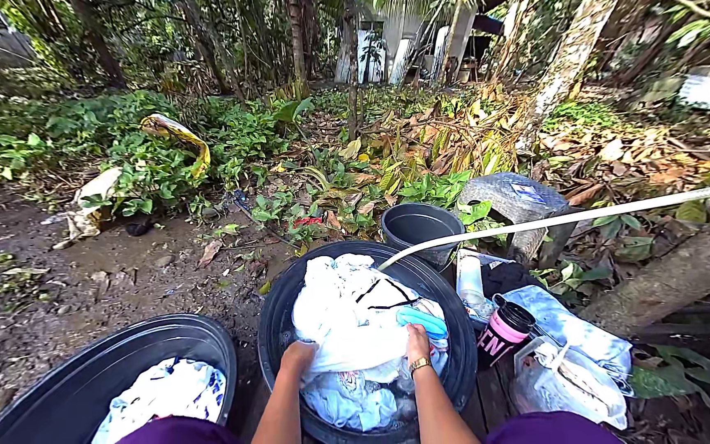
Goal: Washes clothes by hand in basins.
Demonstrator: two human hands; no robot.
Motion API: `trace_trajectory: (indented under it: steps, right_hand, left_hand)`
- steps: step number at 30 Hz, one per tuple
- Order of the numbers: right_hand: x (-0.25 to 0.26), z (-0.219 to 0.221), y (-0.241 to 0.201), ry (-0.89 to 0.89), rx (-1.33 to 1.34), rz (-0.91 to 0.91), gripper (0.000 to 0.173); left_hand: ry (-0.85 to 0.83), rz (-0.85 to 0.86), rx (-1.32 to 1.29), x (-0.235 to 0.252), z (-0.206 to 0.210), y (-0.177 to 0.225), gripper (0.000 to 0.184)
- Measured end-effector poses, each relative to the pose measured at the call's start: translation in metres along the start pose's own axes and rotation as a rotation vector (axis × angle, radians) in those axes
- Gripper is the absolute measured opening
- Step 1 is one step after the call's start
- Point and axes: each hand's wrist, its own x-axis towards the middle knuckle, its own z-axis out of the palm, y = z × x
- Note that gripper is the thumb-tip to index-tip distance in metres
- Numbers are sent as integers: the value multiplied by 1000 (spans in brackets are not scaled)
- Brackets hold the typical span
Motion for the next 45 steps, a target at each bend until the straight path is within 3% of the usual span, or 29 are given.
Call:
trace_trajectory:
  steps: [3,7,13,16,19,21,23,25,27,30,33,37,40,42,45]
  right_hand:
    - [-3,-1,2,-68,62,-5,31]
    - [-4,-2,-3,-157,133,-27,26]
    - [-8,-1,-23,-294,294,-143,18]
    - [-10,-1,-34,-326,367,-189,18]
    - [-10,-3,-44,-362,465,-224,17]
    - [-7,-3,-45,-373,501,-250,18]
    - [-5,-4,-44,-300,318,-242,15]
    - [-3,-9,-44,-202,-111,-170,21]
    - [1,-13,-43,-114,-594,-87,36]
    - [9,-18,-40,10,-818,-83,47]
    - [21,-23,-32,-13,-978,-78,54]
    - [33,-26,-15,27,-1048,-96,45]
    - [33,-30,-13,86,-902,-83,42]
    - [30,-31,-14,167,-733,-80,42]
    - [14,-18,-27,208,-635,-118,54]
  left_hand:
    - [-126,-27,169,-10,3,7,63]
    - [-172,-45,311,-14,0,17,57]
    - [-142,-62,270,-3,0,9,50]
    - [99,106,-79,8,-8,1,33]
    - [375,387,-671,5,-18,9,18]
    - [414,462,-1081,-1,-24,17,20]
    - [337,341,-1207,-2,-24,15,12]
    - [247,119,-993,2,-14,0,21]
    - [151,-17,-591,10,3,-15,32]
    - [57,-25,-208,17,15,-17,37]
    - [17,-55,-233,11,19,-10,42]
    - [-33,-81,-98,9,26,-6,63]
    - [-47,-89,42,12,27,-5,62]
    - [2,-38,-50,19,28,-10,51]
    - [158,31,-427,29,34,-14,33]
